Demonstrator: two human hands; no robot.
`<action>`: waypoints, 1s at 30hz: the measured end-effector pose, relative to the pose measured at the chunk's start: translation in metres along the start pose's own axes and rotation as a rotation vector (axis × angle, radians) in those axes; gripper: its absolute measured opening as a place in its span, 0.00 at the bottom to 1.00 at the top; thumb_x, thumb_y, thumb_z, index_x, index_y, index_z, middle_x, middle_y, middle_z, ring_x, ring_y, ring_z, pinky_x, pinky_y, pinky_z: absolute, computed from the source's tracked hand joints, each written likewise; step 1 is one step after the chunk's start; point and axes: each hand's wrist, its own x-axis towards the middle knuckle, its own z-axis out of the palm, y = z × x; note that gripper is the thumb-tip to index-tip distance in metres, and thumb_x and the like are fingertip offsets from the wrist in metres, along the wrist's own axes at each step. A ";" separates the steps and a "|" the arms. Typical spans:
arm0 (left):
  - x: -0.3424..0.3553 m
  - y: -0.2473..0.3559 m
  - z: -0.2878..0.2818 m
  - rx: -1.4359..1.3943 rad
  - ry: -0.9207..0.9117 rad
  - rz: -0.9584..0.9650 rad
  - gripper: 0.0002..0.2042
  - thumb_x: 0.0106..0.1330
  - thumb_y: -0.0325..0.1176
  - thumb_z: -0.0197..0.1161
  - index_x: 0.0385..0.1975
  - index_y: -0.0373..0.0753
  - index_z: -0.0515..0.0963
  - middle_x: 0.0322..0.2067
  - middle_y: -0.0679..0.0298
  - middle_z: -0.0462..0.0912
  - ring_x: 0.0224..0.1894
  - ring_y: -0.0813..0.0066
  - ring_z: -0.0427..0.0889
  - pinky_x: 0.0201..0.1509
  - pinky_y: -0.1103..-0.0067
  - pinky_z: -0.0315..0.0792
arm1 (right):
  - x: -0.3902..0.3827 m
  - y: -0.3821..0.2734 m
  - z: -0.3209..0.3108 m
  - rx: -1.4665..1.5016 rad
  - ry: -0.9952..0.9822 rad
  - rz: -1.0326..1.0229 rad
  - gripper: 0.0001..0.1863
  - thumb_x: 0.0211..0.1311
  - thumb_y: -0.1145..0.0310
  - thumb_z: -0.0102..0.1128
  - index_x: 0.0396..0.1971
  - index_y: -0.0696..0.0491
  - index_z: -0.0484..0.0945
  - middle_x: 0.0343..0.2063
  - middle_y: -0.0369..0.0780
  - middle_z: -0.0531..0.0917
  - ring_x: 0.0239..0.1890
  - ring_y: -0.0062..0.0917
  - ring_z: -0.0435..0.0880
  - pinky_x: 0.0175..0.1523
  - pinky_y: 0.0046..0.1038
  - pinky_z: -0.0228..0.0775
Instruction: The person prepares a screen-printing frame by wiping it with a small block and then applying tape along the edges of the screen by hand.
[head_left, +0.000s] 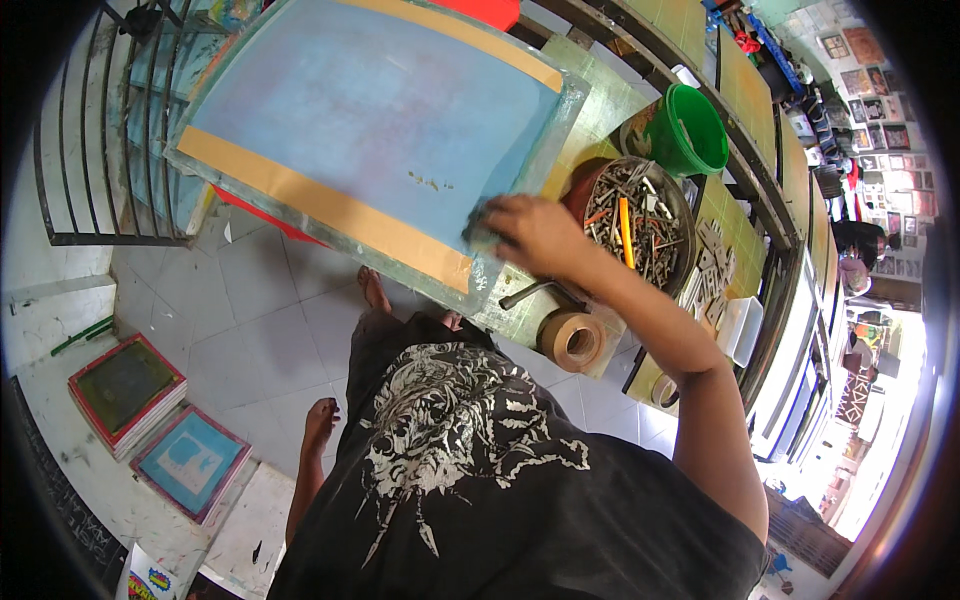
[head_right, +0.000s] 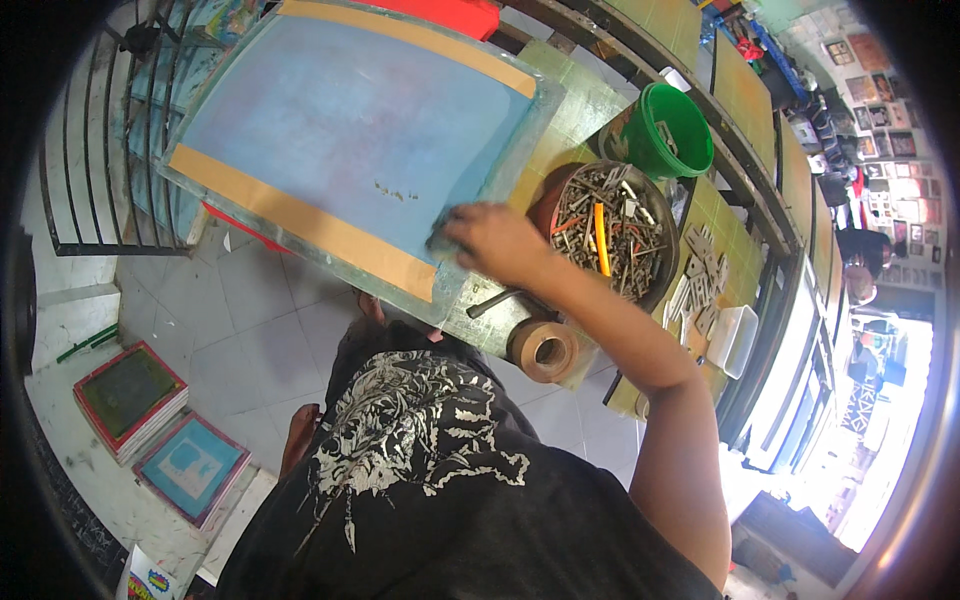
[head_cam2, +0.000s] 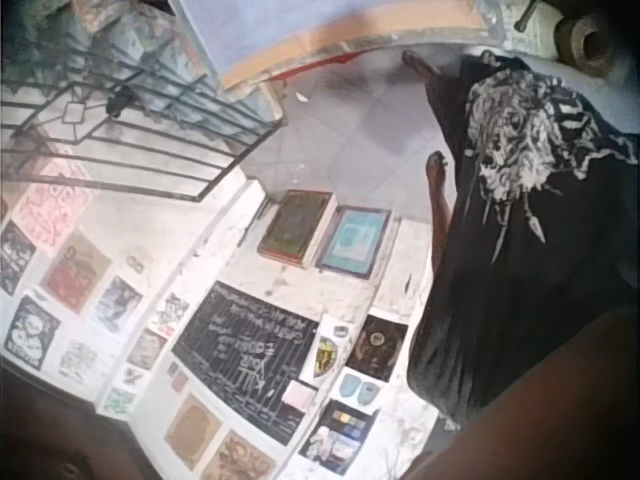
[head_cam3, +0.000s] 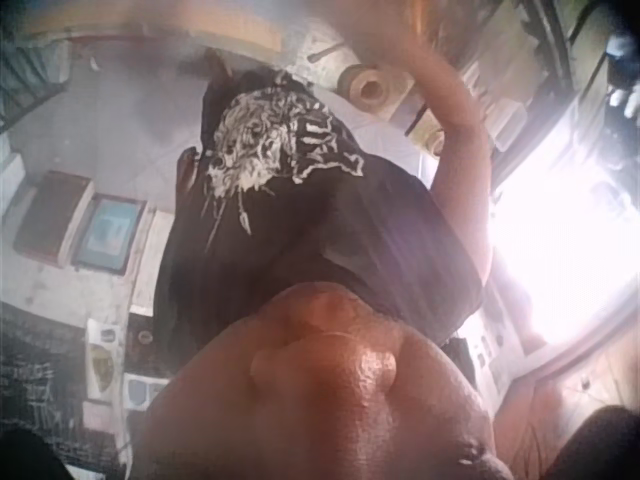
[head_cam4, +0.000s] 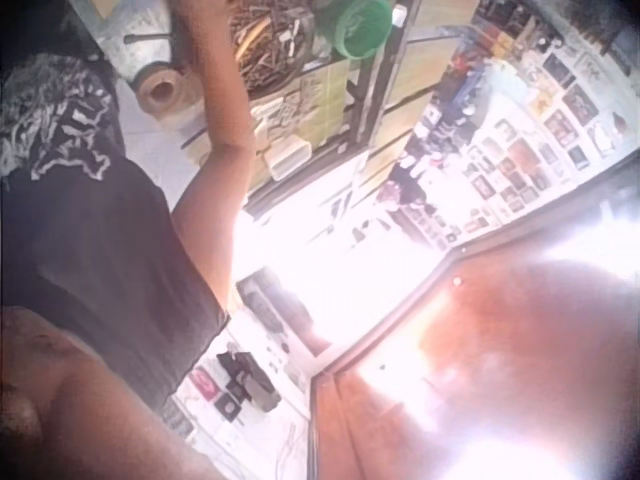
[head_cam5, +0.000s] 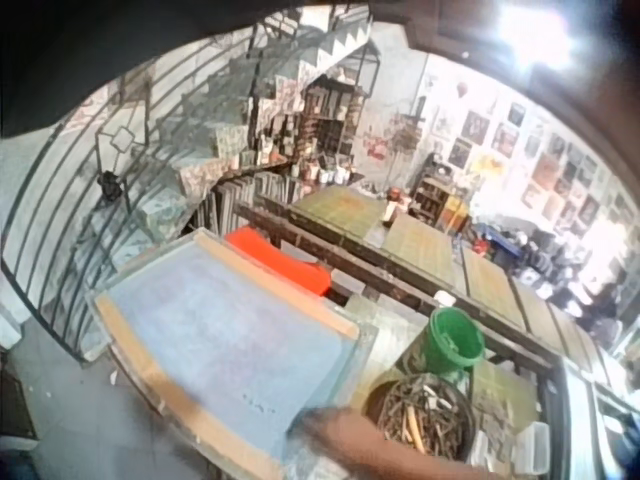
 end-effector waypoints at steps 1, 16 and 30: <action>-0.008 -0.003 0.003 0.013 0.021 -0.009 0.18 0.72 0.45 0.53 0.50 0.36 0.75 0.37 0.63 0.82 0.33 0.75 0.81 0.34 0.78 0.72 | 0.010 0.018 -0.007 -0.036 0.069 -0.005 0.21 0.51 0.64 0.65 0.48 0.50 0.79 0.49 0.44 0.80 0.49 0.42 0.80 0.52 0.39 0.75; -0.018 -0.080 0.022 -0.202 -0.032 0.041 0.15 0.72 0.41 0.54 0.48 0.35 0.76 0.33 0.64 0.81 0.30 0.77 0.79 0.34 0.80 0.72 | 0.032 0.104 -0.018 -0.111 0.236 0.311 0.21 0.54 0.55 0.67 0.47 0.48 0.80 0.45 0.44 0.80 0.45 0.43 0.82 0.49 0.41 0.76; 0.005 -0.004 0.020 0.029 -0.001 0.008 0.20 0.72 0.48 0.52 0.50 0.37 0.75 0.36 0.62 0.82 0.32 0.74 0.82 0.34 0.77 0.73 | -0.006 -0.021 0.002 0.054 0.205 0.312 0.21 0.52 0.60 0.66 0.46 0.51 0.79 0.48 0.45 0.80 0.45 0.42 0.82 0.47 0.39 0.77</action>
